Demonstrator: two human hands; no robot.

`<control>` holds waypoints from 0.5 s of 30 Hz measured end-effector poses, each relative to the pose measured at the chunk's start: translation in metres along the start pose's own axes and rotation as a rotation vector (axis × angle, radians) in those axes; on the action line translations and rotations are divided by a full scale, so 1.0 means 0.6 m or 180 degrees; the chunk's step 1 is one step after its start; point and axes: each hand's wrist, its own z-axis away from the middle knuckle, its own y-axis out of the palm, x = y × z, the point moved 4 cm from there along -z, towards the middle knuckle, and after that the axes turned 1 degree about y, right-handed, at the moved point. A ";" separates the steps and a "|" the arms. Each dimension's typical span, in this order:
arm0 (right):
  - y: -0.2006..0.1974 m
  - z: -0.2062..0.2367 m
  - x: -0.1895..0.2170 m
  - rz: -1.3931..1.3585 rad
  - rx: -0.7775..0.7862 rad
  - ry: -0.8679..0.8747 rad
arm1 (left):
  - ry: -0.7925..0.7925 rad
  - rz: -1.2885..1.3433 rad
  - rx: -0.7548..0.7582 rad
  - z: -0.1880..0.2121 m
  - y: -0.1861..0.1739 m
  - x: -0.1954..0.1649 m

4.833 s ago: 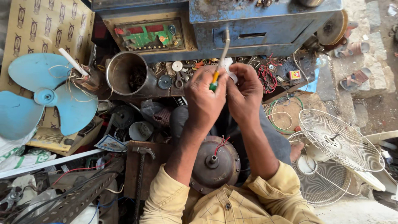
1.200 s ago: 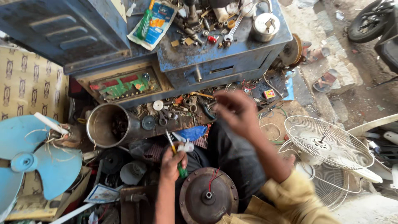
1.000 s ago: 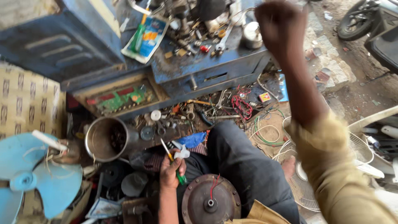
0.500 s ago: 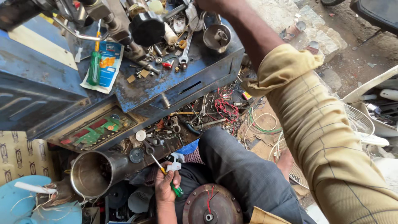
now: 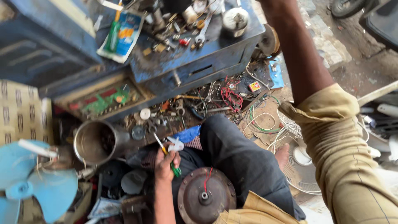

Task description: The person sits on the ground with a rusty fan motor housing on their lap. They fit a white plastic switch component into the housing, tighten it with a screwdriver, tap it with a hammer, and twist the red and blue wires to connect them.

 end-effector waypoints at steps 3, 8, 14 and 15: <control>-0.007 0.029 0.002 0.0067 0.0062 0.0063 | 0.0041 -0.0090 -0.0082 0.005 0.010 -0.001; -0.019 -0.003 0.045 0.0066 0.0063 -0.0054 | 0.0096 -0.0185 -0.0203 0.020 0.029 -0.011; -0.013 -0.052 0.116 0.0080 0.0246 -0.0245 | 0.0158 -0.0286 -0.0250 0.018 0.042 -0.015; -0.008 -0.061 0.128 0.0095 0.0282 -0.0282 | 0.0160 -0.0287 -0.0256 0.017 0.042 -0.015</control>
